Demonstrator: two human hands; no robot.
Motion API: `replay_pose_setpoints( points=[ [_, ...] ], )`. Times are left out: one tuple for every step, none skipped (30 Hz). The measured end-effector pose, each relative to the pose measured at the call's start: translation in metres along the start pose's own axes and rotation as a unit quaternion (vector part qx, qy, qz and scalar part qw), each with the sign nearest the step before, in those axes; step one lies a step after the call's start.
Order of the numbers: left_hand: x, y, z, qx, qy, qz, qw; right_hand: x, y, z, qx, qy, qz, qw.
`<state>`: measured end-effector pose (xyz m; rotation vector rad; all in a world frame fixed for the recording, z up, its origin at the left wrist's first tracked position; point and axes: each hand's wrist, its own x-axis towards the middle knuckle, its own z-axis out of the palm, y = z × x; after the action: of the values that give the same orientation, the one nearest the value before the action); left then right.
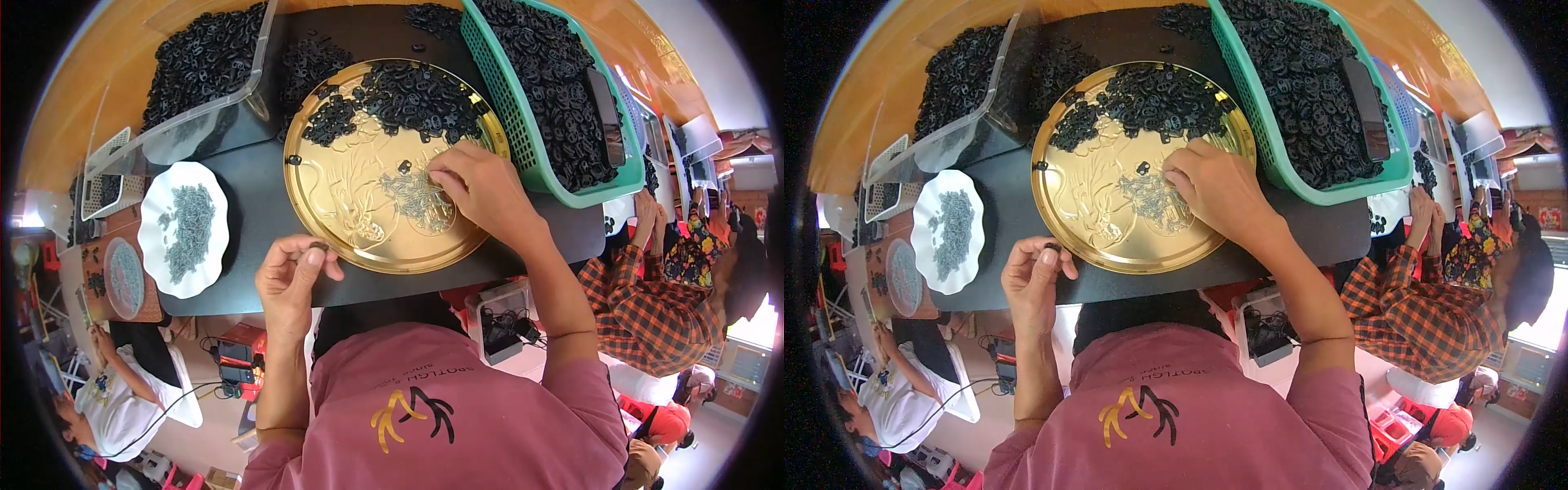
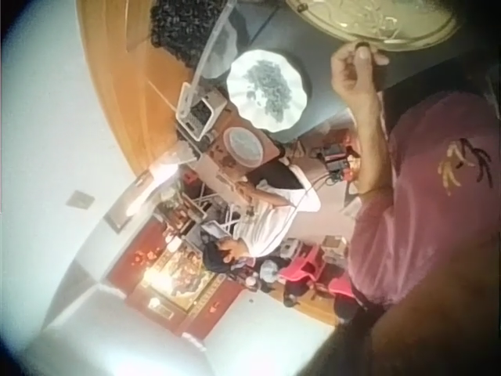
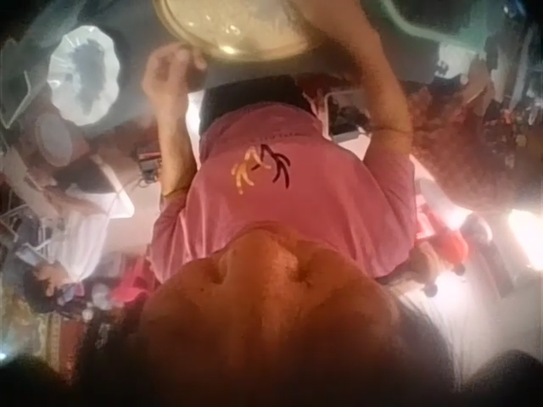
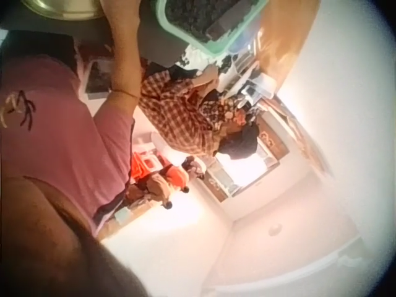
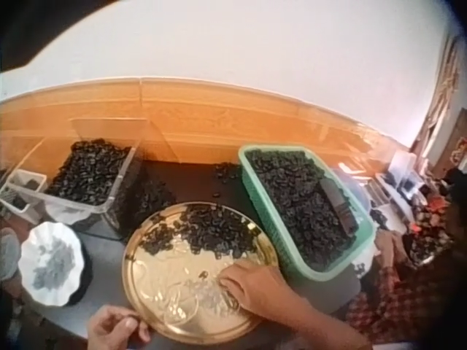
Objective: The person assembles small black clips by hand, picking up tiny metal pins and fitting them into the clips over a tray.
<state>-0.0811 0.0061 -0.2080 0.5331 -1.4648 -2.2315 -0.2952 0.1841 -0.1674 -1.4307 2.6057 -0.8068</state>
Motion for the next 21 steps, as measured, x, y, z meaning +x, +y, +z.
replay_pose_setpoints(
  points=[
    [0.0003,-0.0006,-0.0005,-0.001,-0.002,0.000,1.000,0.0007,0.0004,0.0013,-0.001,-0.001,0.001,1.000],
    [0.0007,-0.0006,-0.0005,-0.002,-0.002,0.000,1.000,0.0013,0.0009,0.0025,0.007,-0.002,-0.009,1.000],
    [0.0010,-0.0006,-0.0002,-0.005,-0.001,-0.002,1.000,0.0020,0.0014,0.0033,0.014,-0.004,-0.019,1.000],
    [0.0013,-0.0008,-0.0002,-0.007,-0.001,-0.004,1.000,0.0027,0.0017,0.0035,0.013,-0.004,-0.019,1.000],
    [0.0015,-0.0011,-0.0004,-0.008,-0.001,-0.005,1.000,0.0034,0.0019,0.0036,-0.002,-0.012,-0.022,1.000],
    [0.0014,-0.0015,-0.0005,-0.005,-0.003,-0.003,1.000,0.0040,0.0024,0.0037,-0.016,-0.019,-0.025,0.999],
    [0.0014,-0.0018,-0.0005,-0.002,-0.006,-0.001,1.000,0.0047,0.0040,0.0043,-0.016,-0.020,-0.025,0.999],
    [0.0014,-0.0020,-0.0003,-0.002,-0.006,-0.001,1.000,0.0053,0.0065,0.0054,-0.016,-0.014,-0.029,0.999],
    [0.0013,-0.0021,0.0000,0.000,-0.007,0.001,1.000,0.0055,0.0080,0.0062,-0.015,-0.009,-0.032,0.999],
    [0.0013,-0.0023,0.0001,0.002,-0.008,0.004,1.000,0.0057,0.0082,0.0058,-0.015,-0.009,-0.032,0.999],
    [0.0012,-0.0024,0.0002,0.002,-0.008,0.004,1.000,0.0059,0.0081,0.0051,-0.018,-0.015,-0.016,1.000],
    [0.0010,-0.0025,0.0002,0.007,-0.007,0.004,1.000,0.0057,0.0081,0.0047,-0.021,-0.021,0.000,1.000],
    [0.0010,-0.0026,0.0002,0.013,-0.006,0.005,1.000,0.0054,0.0083,0.0048,-0.021,-0.021,0.000,1.000],
    [0.0012,-0.0025,0.0003,0.012,-0.007,0.004,1.000,0.0051,0.0086,0.0050,-0.027,-0.016,0.007,0.999],
    [0.0014,-0.0025,0.0005,0.008,-0.006,0.005,1.000,0.0048,0.0088,0.0052,-0.033,-0.011,0.014,0.999],
    [0.0017,-0.0024,0.0007,0.004,-0.004,0.006,1.000,0.0046,0.0083,0.0051,-0.033,-0.011,0.015,0.999],
    [0.0019,-0.0023,0.0010,0.004,-0.005,0.005,1.000,0.0046,0.0072,0.0048,-0.031,-0.007,0.018,0.999],
    [0.0019,-0.0019,0.0012,0.003,-0.005,0.007,1.000,0.0046,0.0067,0.0045,-0.027,-0.003,0.021,0.999],
    [0.0019,-0.0017,0.0013,0.002,-0.004,0.008,1.000,0.0043,0.0069,0.0043,-0.028,-0.003,0.021,0.999],
    [0.0019,-0.0018,0.0013,0.002,-0.005,0.008,1.000,0.0040,0.0072,0.0041,-0.037,0.001,0.022,0.999],
    [0.0019,-0.0023,0.0010,0.004,-0.007,0.011,1.000,0.0038,0.0075,0.0039,-0.047,0.006,0.023,0.999]
  ],
)
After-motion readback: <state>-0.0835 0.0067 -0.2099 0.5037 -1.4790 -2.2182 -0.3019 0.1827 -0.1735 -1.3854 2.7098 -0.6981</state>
